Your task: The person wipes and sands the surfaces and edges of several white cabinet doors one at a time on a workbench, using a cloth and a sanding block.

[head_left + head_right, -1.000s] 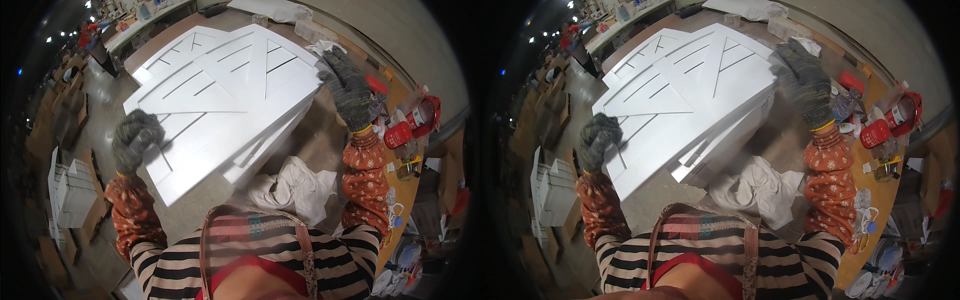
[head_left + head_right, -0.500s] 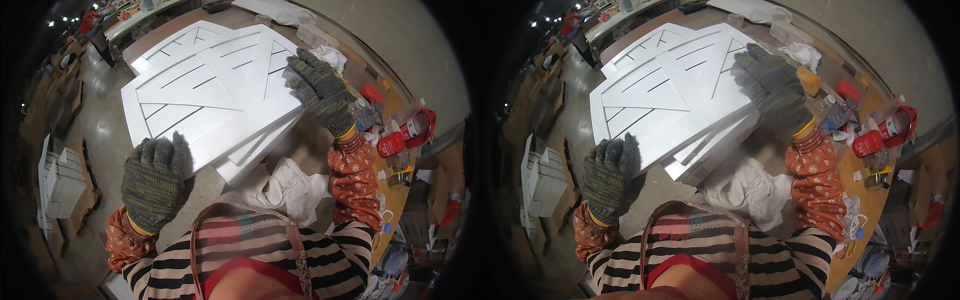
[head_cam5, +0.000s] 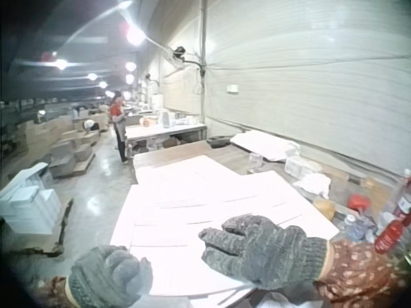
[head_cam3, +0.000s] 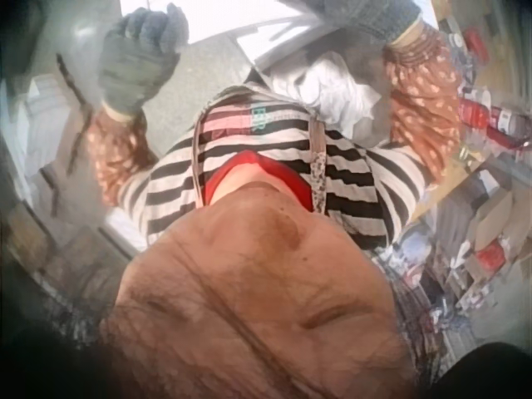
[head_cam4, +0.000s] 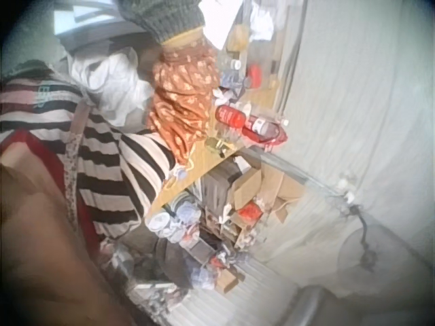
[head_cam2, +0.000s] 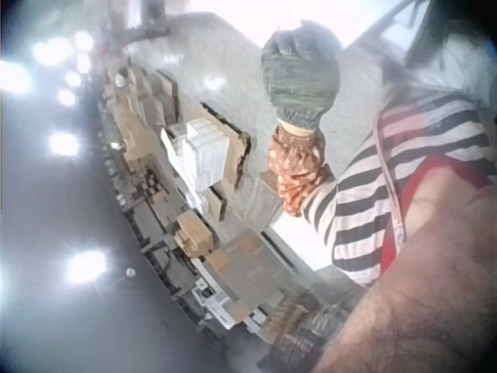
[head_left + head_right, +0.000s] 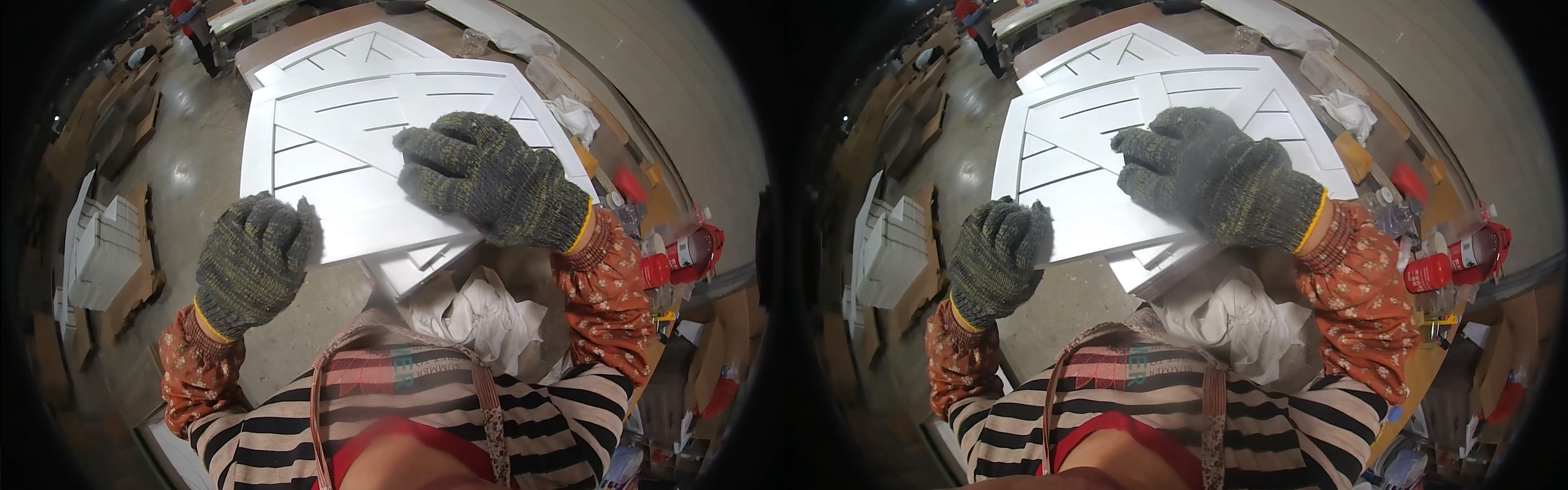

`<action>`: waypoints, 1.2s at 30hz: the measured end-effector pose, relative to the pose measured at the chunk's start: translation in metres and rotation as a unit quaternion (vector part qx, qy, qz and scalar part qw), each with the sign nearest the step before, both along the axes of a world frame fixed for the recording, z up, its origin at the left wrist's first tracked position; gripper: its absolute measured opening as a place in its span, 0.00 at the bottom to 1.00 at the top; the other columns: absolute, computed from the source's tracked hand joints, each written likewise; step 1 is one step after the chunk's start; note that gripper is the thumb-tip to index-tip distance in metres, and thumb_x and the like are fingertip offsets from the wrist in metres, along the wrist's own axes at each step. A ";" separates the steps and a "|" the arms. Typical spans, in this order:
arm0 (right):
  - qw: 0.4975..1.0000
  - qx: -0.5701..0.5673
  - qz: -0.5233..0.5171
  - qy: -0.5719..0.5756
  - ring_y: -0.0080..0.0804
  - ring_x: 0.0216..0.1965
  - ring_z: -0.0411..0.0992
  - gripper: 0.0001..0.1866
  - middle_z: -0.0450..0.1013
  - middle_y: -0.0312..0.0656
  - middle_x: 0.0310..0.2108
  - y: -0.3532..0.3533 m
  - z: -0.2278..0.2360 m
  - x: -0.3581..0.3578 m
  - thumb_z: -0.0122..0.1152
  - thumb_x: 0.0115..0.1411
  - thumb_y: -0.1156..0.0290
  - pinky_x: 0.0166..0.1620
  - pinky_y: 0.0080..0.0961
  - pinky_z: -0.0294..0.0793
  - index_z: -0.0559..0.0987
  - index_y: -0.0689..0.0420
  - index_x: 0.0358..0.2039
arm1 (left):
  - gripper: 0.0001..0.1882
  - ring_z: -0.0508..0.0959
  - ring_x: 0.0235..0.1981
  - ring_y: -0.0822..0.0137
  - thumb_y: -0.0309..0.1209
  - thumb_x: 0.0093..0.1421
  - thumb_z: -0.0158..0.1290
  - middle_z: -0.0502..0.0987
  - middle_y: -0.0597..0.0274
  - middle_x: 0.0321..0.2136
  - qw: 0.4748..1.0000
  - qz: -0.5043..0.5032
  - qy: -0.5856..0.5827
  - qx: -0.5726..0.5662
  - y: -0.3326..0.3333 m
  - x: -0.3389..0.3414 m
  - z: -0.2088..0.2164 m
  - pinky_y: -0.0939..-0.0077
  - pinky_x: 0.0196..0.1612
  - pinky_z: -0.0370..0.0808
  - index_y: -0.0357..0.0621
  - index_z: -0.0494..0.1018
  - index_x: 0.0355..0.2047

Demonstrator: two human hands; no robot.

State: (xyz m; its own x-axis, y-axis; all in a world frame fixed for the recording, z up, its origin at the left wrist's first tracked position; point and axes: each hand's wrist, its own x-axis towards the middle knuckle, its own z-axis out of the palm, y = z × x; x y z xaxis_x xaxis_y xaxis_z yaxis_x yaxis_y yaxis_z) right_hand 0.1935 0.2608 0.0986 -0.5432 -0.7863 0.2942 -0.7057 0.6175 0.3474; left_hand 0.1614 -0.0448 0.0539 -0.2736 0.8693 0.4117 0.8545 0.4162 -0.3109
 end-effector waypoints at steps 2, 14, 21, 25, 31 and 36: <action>0.999 0.016 0.014 0.024 0.40 0.50 0.69 0.17 0.70 0.42 0.52 -0.006 0.003 -0.006 0.60 0.54 0.64 0.53 0.39 0.69 0.77 0.49 0.45 | 0.40 0.72 0.43 0.50 0.30 0.32 0.64 0.70 0.49 0.41 1.000 -0.016 0.017 0.005 -0.002 -0.004 -0.002 0.52 0.46 0.70 0.33 0.68 0.51; 0.999 0.022 0.004 0.024 0.40 0.46 0.72 0.13 0.73 0.43 0.47 -0.013 0.011 -0.003 0.51 0.62 0.61 0.51 0.37 0.73 0.80 0.51 0.41 | 0.19 0.74 0.37 0.56 0.26 0.44 0.54 0.72 0.55 0.32 0.999 -0.001 -0.006 0.039 0.001 -0.011 -0.001 0.58 0.41 0.72 0.35 0.75 0.39; 0.999 -0.015 -0.026 0.035 0.37 0.47 0.70 0.16 0.71 0.46 0.48 -0.044 -0.012 -0.051 0.57 0.59 0.64 0.52 0.32 0.72 0.76 0.55 0.46 | 0.38 0.72 0.45 0.50 0.32 0.30 0.65 0.71 0.53 0.42 1.000 -0.003 0.003 -0.013 -0.006 -0.012 -0.007 0.51 0.50 0.69 0.38 0.72 0.47; 0.995 -0.087 -0.018 0.047 0.38 0.48 0.71 0.16 0.71 0.44 0.47 -0.051 -0.017 -0.077 0.55 0.60 0.64 0.54 0.31 0.72 0.76 0.56 0.47 | 0.40 0.72 0.44 0.52 0.32 0.30 0.65 0.71 0.54 0.41 1.000 -0.003 0.022 -0.008 -0.011 -0.019 -0.009 0.51 0.50 0.69 0.40 0.71 0.50; 0.963 -0.223 0.084 -0.130 0.37 0.42 0.73 0.23 0.74 0.41 0.42 -0.027 -0.005 -0.074 0.64 0.54 0.60 0.47 0.33 0.76 0.75 0.52 0.50 | 0.39 0.71 0.51 0.52 0.28 0.34 0.63 0.72 0.56 0.44 0.999 0.045 -0.008 0.021 -0.022 -0.027 -0.010 0.53 0.57 0.66 0.44 0.69 0.53; 0.971 -0.099 0.075 -0.207 0.37 0.41 0.73 0.31 0.74 0.42 0.40 -0.029 0.037 -0.059 0.67 0.52 0.60 0.46 0.33 0.76 0.71 0.48 0.57 | 0.21 0.71 0.47 0.58 0.28 0.50 0.52 0.71 0.57 0.40 0.989 0.117 0.060 0.065 -0.008 -0.015 -0.018 0.57 0.58 0.67 0.41 0.71 0.47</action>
State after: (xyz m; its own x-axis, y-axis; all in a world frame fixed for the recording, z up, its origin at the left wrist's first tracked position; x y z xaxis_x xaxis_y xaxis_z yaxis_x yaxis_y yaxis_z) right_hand 0.1346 0.2321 0.1353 -0.5313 -0.8158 0.2286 -0.8463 0.5234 -0.0992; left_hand 0.1461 -0.0525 0.0361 -0.4035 0.7250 0.5582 0.6903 0.6417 -0.3344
